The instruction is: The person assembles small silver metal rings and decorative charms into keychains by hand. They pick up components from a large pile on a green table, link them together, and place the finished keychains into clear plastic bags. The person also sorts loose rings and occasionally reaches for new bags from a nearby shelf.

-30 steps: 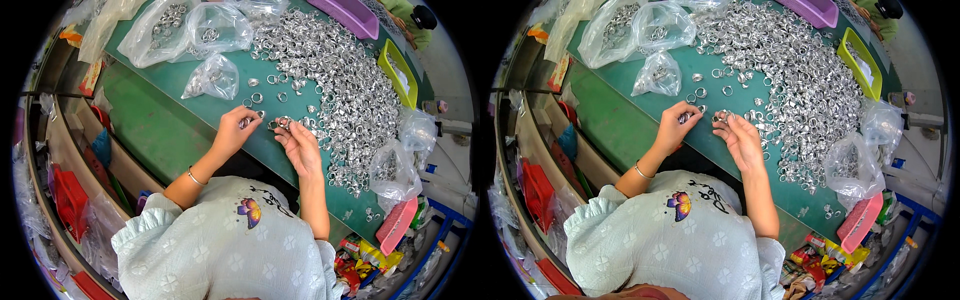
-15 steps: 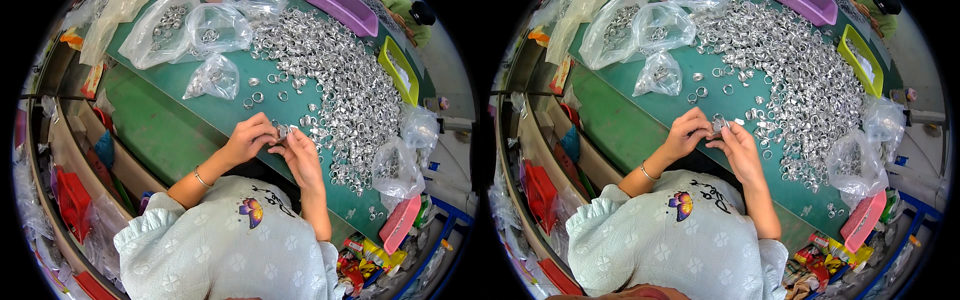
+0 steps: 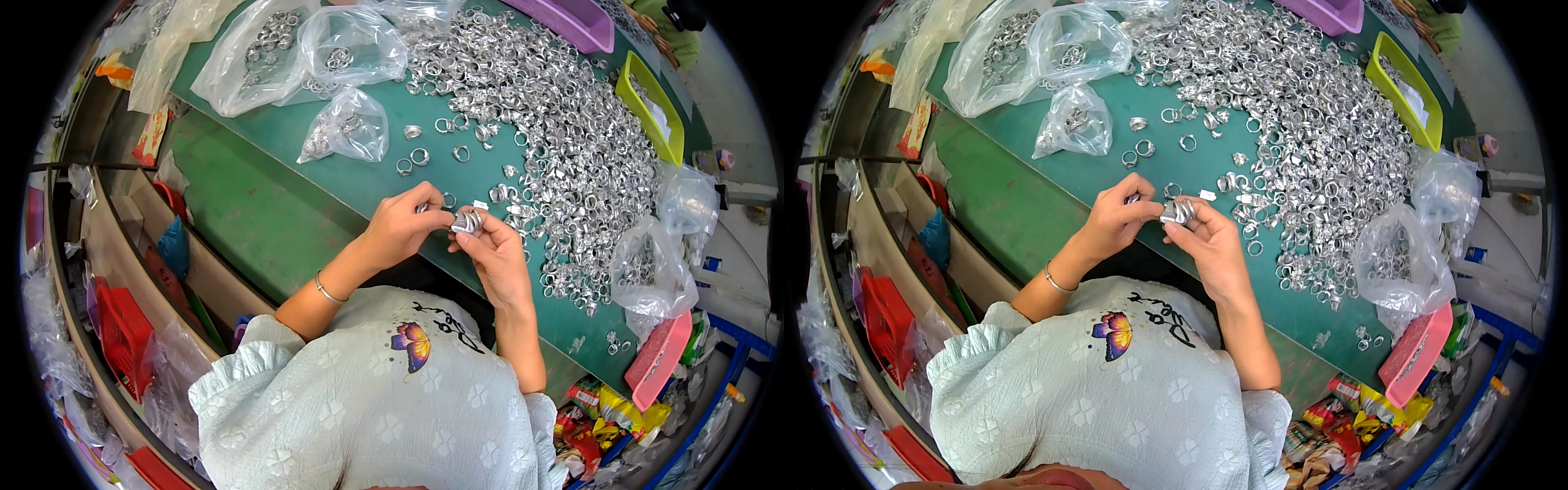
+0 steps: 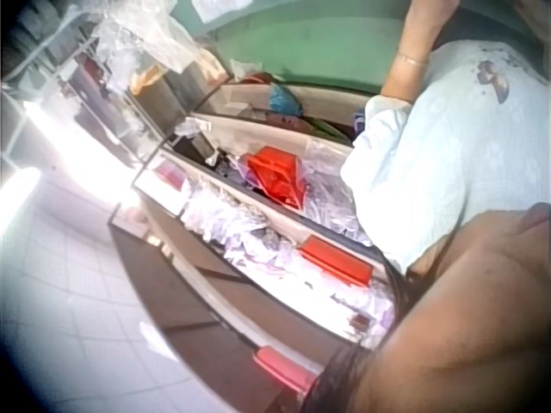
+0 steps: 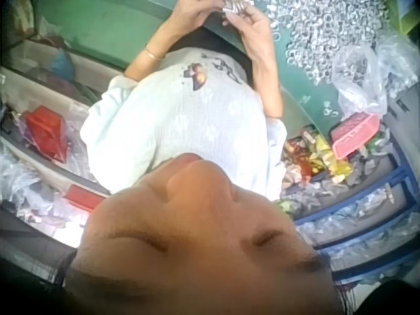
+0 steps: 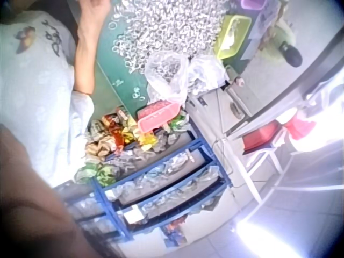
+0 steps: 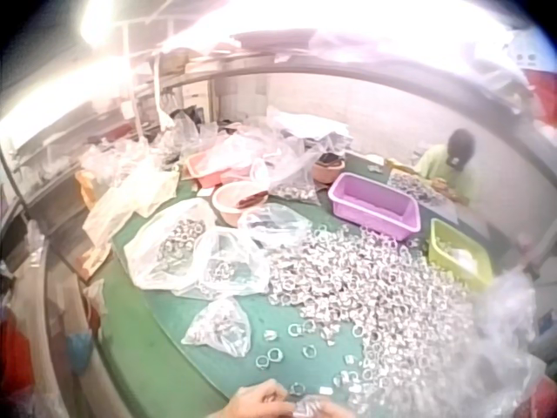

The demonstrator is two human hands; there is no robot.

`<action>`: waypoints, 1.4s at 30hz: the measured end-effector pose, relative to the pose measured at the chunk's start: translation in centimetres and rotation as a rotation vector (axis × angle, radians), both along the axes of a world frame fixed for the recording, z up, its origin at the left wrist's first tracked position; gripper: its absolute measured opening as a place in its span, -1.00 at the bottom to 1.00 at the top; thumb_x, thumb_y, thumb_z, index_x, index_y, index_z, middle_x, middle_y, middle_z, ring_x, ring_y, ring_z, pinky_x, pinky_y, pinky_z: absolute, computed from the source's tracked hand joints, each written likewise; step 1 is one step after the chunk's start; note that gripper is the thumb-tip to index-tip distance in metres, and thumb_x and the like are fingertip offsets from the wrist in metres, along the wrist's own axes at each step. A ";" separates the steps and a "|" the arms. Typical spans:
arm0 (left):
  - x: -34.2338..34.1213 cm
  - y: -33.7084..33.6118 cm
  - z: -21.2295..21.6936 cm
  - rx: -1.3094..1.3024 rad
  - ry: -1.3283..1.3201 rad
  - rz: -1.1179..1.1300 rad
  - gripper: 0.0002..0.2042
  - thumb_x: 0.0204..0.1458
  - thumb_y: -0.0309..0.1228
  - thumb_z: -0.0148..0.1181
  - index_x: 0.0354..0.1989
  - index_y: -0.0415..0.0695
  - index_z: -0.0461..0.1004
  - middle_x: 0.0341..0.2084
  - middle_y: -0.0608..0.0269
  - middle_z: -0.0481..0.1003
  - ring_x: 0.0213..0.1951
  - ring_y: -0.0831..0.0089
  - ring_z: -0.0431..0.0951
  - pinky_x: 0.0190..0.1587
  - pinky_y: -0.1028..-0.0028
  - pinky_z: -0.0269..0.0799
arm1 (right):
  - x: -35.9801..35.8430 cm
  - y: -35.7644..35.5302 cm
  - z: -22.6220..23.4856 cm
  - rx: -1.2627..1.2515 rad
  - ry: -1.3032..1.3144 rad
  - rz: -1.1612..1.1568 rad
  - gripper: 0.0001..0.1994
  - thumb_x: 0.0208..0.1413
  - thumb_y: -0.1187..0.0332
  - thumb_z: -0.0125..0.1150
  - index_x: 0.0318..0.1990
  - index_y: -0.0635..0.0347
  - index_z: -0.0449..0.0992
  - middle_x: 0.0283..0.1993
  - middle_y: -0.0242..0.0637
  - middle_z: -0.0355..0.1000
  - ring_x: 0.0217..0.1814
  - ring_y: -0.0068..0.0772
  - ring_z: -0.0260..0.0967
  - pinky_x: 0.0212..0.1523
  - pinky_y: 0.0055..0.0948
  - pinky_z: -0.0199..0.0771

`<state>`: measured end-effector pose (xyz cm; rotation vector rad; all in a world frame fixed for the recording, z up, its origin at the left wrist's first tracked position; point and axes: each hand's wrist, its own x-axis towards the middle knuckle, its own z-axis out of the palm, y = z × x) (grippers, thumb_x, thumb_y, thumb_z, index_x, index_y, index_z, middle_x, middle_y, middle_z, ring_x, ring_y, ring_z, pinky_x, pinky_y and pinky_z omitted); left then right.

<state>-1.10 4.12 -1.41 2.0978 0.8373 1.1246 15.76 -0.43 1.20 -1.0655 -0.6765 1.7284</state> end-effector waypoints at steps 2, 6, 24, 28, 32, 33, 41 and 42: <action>0.1 -0.2 -0.1 -0.041 -0.034 0.006 -0.82 -0.22 -0.68 0.18 -0.40 -0.20 0.44 -0.48 0.20 0.33 -0.50 0.31 0.42 -0.46 0.46 0.36 | 0.0 0.0 0.1 0.001 0.045 0.001 -0.71 0.01 0.60 0.12 -0.07 0.39 0.34 -0.18 -0.31 0.36 -0.17 -0.54 0.35 -0.25 -0.56 0.42; 0.8 -0.9 -0.2 -0.253 -0.218 0.005 -0.84 -0.15 -0.71 0.13 -0.37 -0.24 0.42 -0.42 0.17 0.35 -0.42 0.32 0.43 -0.38 0.48 0.36 | -0.1 -0.2 -0.2 0.016 0.098 -0.006 -0.72 0.01 0.62 0.09 -0.07 0.39 0.34 -0.19 -0.29 0.36 -0.18 -0.50 0.37 -0.24 -0.53 0.43; 2.7 -3.4 0.3 -1.109 -0.556 -0.088 -0.72 0.10 -0.54 -0.04 0.01 -0.23 0.28 -0.24 0.24 0.37 -0.51 0.73 0.27 -0.61 0.72 0.15 | -0.9 -1.6 -0.6 0.365 -0.608 -0.104 -0.84 -0.02 0.60 0.06 -0.25 0.40 0.31 -0.14 -0.17 0.18 -0.24 -0.41 0.31 -0.32 -0.52 0.39; 4.1 -3.9 0.8 -0.839 -0.285 0.075 -0.74 -0.01 -0.65 0.05 -0.10 -0.25 0.39 -0.24 0.21 0.40 -0.29 0.56 0.39 -0.32 0.59 0.36 | -0.7 -2.2 -2.9 0.327 -0.312 -0.143 -0.69 0.01 0.65 -0.07 -0.07 0.29 0.14 -0.04 -0.25 0.10 -0.14 -0.46 0.26 -0.19 -0.49 0.36; 5.0 -3.2 1.8 -0.282 -0.027 0.009 -0.64 -0.15 -0.72 0.13 -0.10 -0.26 0.39 -0.19 0.08 0.40 -0.17 0.21 0.44 -0.14 0.42 0.37 | 0.4 -2.7 -0.9 0.253 -0.114 -0.240 -0.80 0.16 0.43 -0.10 -0.09 0.21 0.13 -0.10 -0.28 0.17 -0.10 -0.55 0.20 -0.11 -0.55 0.27; 5.3 -3.3 2.0 -0.244 -0.003 -0.002 -0.64 -0.15 -0.72 0.13 -0.10 -0.25 0.39 -0.19 0.07 0.40 -0.17 0.20 0.44 -0.15 0.41 0.37 | 0.6 -2.8 -0.4 0.213 -0.067 -0.280 -0.81 0.20 0.36 -0.08 -0.11 0.20 0.14 -0.15 -0.27 0.21 -0.12 -0.56 0.19 -0.15 -0.57 0.26; 7.7 -3.9 3.2 -0.236 0.244 -0.083 -0.66 -0.13 -0.68 0.11 -0.11 -0.22 0.40 -0.19 0.04 0.35 -0.22 0.13 0.43 -0.20 0.38 0.37 | -0.4 -2.0 -3.8 -0.080 0.592 -0.670 -0.84 0.24 0.26 -0.16 -0.28 0.12 0.28 -0.29 -0.41 0.25 -0.25 -0.57 0.23 -0.22 -0.50 0.28; 7.9 -3.9 3.2 -0.229 0.227 -0.083 -0.67 -0.13 -0.68 0.11 -0.11 -0.22 0.40 -0.19 0.05 0.35 -0.23 0.15 0.43 -0.21 0.39 0.37 | -0.3 -1.9 -4.1 -0.112 0.589 -0.696 -0.81 0.24 0.25 -0.19 -0.31 0.12 0.30 -0.33 -0.39 0.28 -0.26 -0.52 0.26 -0.22 -0.46 0.30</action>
